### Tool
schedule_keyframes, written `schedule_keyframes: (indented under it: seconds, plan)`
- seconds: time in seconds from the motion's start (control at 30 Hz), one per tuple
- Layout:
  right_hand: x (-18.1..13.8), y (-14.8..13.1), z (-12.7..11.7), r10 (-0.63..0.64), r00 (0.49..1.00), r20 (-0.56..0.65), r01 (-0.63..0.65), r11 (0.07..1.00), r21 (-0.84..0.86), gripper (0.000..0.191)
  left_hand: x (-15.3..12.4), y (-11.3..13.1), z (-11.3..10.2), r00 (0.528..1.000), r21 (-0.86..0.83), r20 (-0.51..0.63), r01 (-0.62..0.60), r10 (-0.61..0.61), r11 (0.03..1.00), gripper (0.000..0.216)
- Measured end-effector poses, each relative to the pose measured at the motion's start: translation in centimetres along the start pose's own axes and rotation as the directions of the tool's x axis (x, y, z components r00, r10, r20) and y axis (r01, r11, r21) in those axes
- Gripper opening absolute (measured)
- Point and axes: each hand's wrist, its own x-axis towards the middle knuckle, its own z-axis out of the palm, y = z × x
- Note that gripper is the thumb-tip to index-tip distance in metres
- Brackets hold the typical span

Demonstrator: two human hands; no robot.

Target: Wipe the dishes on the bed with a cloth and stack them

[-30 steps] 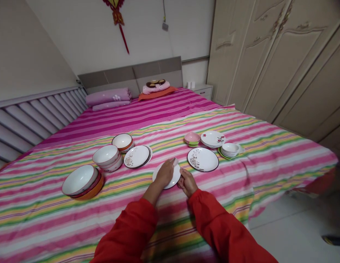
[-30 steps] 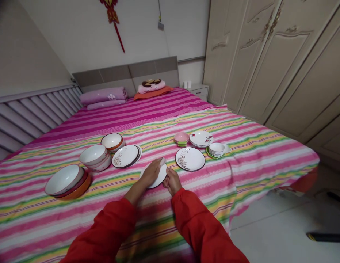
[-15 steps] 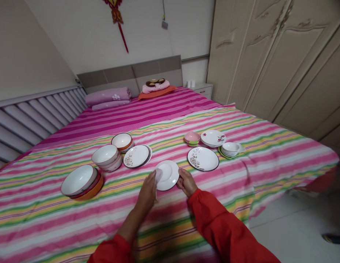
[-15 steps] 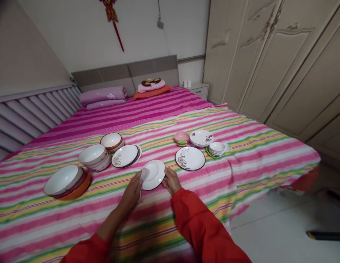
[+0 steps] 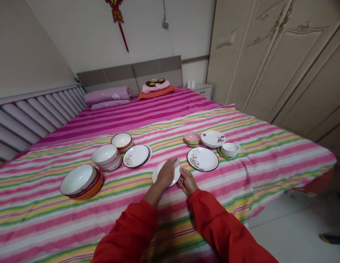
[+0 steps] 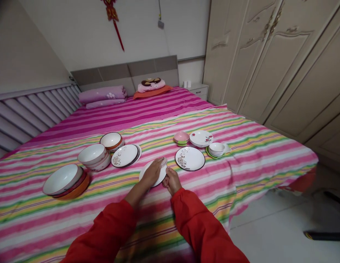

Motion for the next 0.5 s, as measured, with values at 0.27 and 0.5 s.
schedule_keyframes:
  seconds: [0.27,0.5]
  plan:
    - [-0.2,0.2,0.0,0.014,1.0,0.004,-0.014,0.999,-0.03,0.036,-8.1,-0.3,0.4,0.989,-0.009,-0.044,-0.143,0.142,0.99,0.046]
    - [0.1,0.5,-0.4,0.035,0.999,-0.005,-0.035,0.998,-0.057,0.039,-8.5,-6.1,-1.9,0.976,-0.094,-0.154,0.143,-0.156,0.985,0.046]
